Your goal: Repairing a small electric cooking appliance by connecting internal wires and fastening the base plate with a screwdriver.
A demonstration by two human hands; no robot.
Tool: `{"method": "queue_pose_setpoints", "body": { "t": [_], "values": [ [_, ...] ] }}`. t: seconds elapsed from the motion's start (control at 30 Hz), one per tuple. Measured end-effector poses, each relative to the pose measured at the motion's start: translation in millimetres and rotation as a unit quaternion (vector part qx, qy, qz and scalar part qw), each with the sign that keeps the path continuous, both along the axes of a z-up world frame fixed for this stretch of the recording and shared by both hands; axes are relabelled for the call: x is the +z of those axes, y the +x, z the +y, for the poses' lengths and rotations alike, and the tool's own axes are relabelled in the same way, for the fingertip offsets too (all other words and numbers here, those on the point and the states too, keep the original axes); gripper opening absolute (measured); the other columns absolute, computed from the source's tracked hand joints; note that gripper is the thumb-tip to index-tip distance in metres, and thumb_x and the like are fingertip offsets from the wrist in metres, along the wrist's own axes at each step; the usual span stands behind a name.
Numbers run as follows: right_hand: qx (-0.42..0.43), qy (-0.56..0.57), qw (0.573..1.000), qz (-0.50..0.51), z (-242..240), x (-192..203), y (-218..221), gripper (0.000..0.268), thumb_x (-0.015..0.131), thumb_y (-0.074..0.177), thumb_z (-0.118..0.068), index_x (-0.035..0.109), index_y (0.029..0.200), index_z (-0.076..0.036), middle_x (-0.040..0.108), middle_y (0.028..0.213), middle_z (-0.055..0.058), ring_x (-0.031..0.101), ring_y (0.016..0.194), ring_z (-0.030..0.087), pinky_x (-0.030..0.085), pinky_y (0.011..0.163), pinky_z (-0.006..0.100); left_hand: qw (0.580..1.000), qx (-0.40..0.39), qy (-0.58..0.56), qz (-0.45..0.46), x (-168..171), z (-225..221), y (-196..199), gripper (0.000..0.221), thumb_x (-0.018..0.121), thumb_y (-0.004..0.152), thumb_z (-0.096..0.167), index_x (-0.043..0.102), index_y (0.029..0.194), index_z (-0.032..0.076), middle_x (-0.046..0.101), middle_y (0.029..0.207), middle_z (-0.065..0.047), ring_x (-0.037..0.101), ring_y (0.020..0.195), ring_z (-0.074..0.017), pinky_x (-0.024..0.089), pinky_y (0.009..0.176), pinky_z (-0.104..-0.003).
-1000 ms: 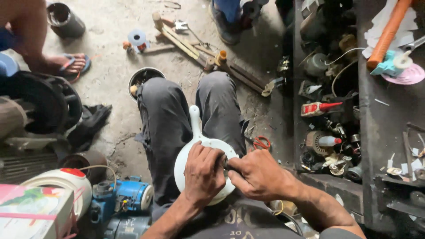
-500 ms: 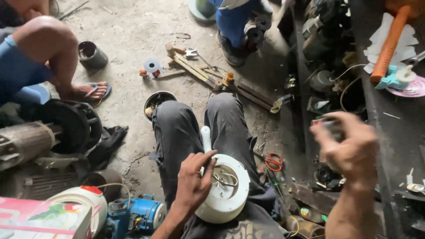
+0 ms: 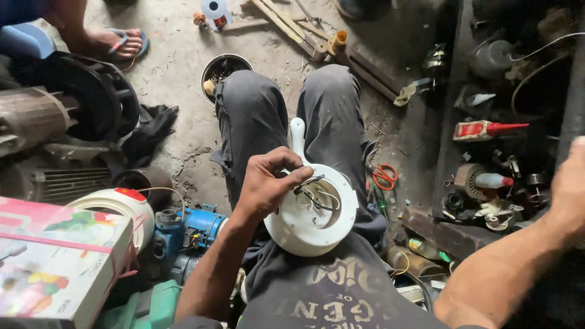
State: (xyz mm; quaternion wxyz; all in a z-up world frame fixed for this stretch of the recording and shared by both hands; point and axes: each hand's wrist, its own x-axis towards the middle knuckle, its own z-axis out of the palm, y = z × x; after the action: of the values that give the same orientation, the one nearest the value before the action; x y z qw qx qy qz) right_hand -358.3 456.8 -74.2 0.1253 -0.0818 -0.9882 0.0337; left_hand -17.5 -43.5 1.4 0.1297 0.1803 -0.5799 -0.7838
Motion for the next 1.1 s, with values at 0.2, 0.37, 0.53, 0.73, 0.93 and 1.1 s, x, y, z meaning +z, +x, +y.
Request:
{"method": "queue_pose_setpoints", "body": {
  "t": [0.2,0.37,0.53,0.73,0.93,1.1],
  "values": [
    [0.392,-0.199,0.898,-0.015,-205.7,101.6,128.5,0.023,0.077,0.1,0.005,0.076,0.121,0.012,0.076,0.106,0.021,0.068,0.087,0.029,0.054,0.082,0.037,0.971,-0.002,-0.233,-0.045,27.8,7.0,4.2,0.02,0.066,0.093,0.008,0.075,0.108,-0.002,0.071,0.11,-0.009,0.063,0.093,-0.0179,0.052,0.081,-0.028],
    [0.464,-0.456,0.661,-0.373,-244.0,64.0,185.1,0.043,0.066,0.083,0.004,0.068,0.125,-0.003,0.072,0.121,0.01,0.067,0.104,0.019,0.053,0.095,0.029,0.951,-0.041,-0.297,-0.076,9.7,8.0,16.8,0.078,0.076,0.084,0.032,0.045,0.146,-0.005,0.056,0.144,-0.022,0.058,0.129,-0.0325,0.046,0.108,-0.04],
    [0.596,-0.428,0.646,-0.21,-259.3,27.9,212.5,0.038,0.056,0.099,-0.008,0.067,0.134,0.001,0.07,0.129,0.023,0.065,0.124,0.042,0.048,0.108,0.053,0.953,-0.126,-0.199,-0.19,-14.1,10.6,26.4,0.106,0.077,0.069,0.048,0.034,0.159,0.01,0.054,0.147,-0.026,0.048,0.137,-0.047,0.036,0.117,-0.059],
    [0.643,-0.296,0.684,-0.178,-236.2,38.1,188.5,0.009,0.075,0.093,-0.019,0.079,0.101,-0.019,0.077,0.102,-0.002,0.067,0.085,0.024,0.051,0.084,0.034,0.97,-0.114,-0.159,-0.144,-30.8,6.4,47.7,0.095,0.077,0.062,0.027,0.049,0.153,0.02,0.053,0.15,-0.013,0.047,0.142,-0.0343,0.033,0.12,-0.051],
    [0.649,-0.27,0.68,-0.211,-234.6,53.9,175.5,0.007,0.077,0.091,-0.025,0.079,0.096,-0.02,0.073,0.097,-0.001,0.063,0.082,0.024,0.052,0.082,0.037,0.981,-0.093,-0.156,-0.063,-36.2,8.1,55.0,0.09,0.077,0.064,0.023,0.05,0.149,0.01,0.052,0.151,-0.015,0.041,0.147,-0.0359,0.028,0.122,-0.051],
    [0.636,-0.315,0.663,-0.236,-234.3,68.5,167.7,0.016,0.079,0.088,-0.016,0.079,0.104,-0.015,0.075,0.114,0.007,0.068,0.097,0.029,0.052,0.091,0.042,0.993,-0.033,-0.114,-0.007,-28.8,9.8,60.0,0.084,0.071,0.06,0.009,0.055,0.143,0.003,0.057,0.146,-0.02,0.045,0.144,-0.0355,0.034,0.12,-0.048]
  ]
}}
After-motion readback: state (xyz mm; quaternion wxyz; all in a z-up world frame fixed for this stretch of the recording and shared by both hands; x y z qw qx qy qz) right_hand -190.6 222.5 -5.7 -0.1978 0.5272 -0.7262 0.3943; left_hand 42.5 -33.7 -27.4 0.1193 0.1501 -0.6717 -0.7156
